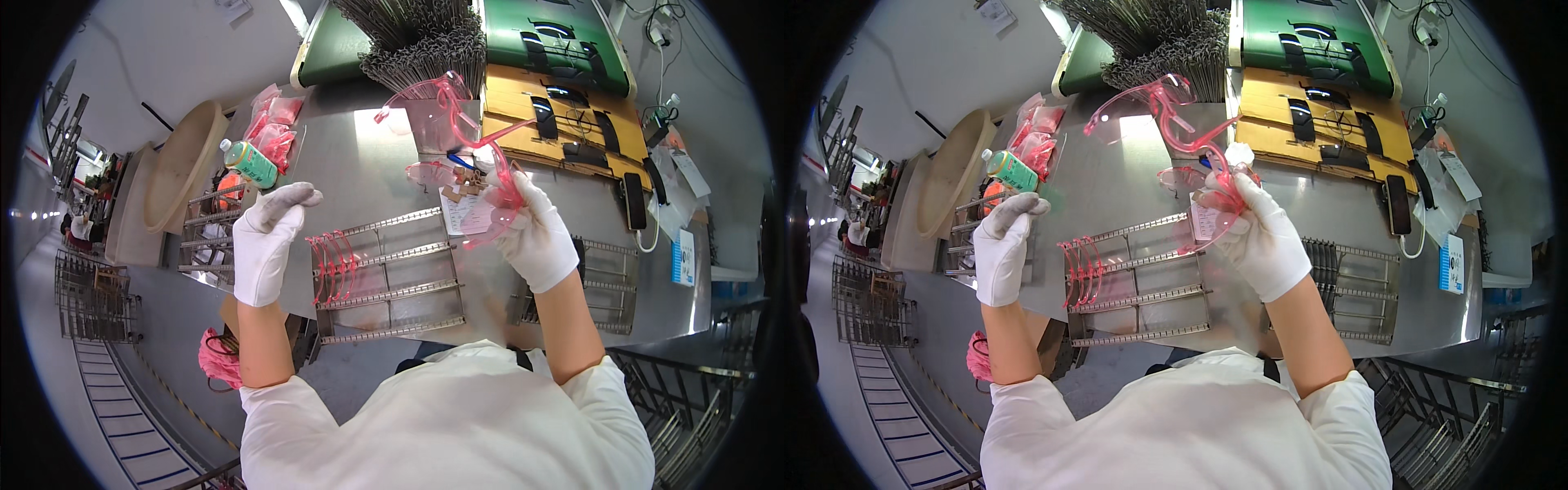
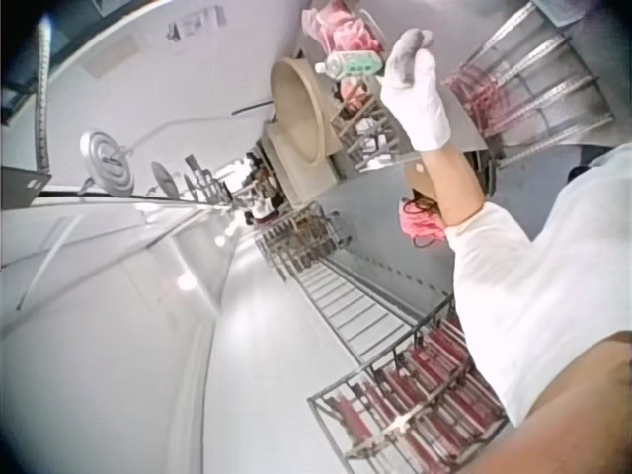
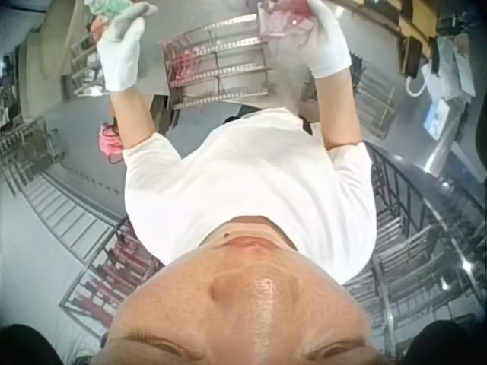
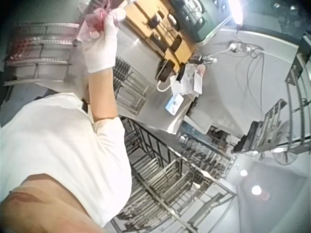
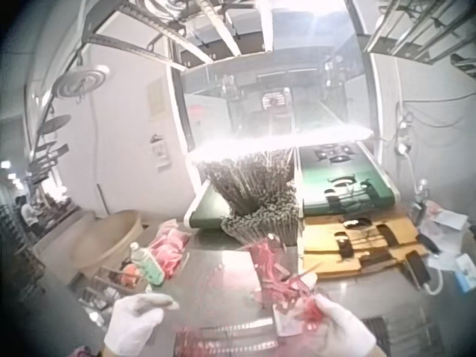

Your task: The person handles pink plastic frames and black plastic parts, placing them into a metal rack on a stainless steel table. The person repeatedly picks up parts, aligns them, and inserts them into the rack, then moves the filled rack to a nearby metal shelving unit.

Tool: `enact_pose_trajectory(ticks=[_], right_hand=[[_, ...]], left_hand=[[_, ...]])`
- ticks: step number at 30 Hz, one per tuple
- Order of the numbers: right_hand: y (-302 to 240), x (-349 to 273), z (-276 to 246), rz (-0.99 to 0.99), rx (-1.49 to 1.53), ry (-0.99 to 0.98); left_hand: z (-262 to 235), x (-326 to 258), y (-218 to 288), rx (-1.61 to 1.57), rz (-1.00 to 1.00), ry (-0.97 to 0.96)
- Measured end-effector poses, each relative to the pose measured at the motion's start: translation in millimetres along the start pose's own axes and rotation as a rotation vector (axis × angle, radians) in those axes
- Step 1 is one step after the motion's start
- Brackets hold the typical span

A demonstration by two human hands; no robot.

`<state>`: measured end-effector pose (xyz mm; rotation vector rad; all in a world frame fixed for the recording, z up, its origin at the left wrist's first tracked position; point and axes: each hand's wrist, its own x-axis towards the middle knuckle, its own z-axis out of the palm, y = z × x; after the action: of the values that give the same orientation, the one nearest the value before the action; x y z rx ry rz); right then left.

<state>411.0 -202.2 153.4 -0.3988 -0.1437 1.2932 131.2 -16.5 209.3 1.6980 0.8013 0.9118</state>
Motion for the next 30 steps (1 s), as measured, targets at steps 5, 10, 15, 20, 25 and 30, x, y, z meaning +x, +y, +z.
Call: enact_pose_trajectory(ticks=[5, 10, 15, 20, 25, 30], right_hand=[[6, 10, -14, -0.021, -0.03, 0.031], [10, 9, 1, -0.068, -0.079, 0.204], [8, 10, -6, 0.022, -0.022, 0.118], [12, 8, 13, 0.028, 0.0, 0.215], [13, 14, -13, 0.061, 0.026, 0.123], [17, 11, -9, 0.035, -0.041, 0.105]], left_hand=[[0, -1, 1, 0.01, 0.036, -0.063], [-4, -1, -3, -0.032, 0.005, -0.149], [-3, 2, -4, -0.102, -0.032, -0.178], [-5, 0, -2, -0.121, -0.083, -0.189], [0, -4, 0, -0.166, -0.113, -0.2], [4, -4, 5, -0.145, -0.147, -0.205]])
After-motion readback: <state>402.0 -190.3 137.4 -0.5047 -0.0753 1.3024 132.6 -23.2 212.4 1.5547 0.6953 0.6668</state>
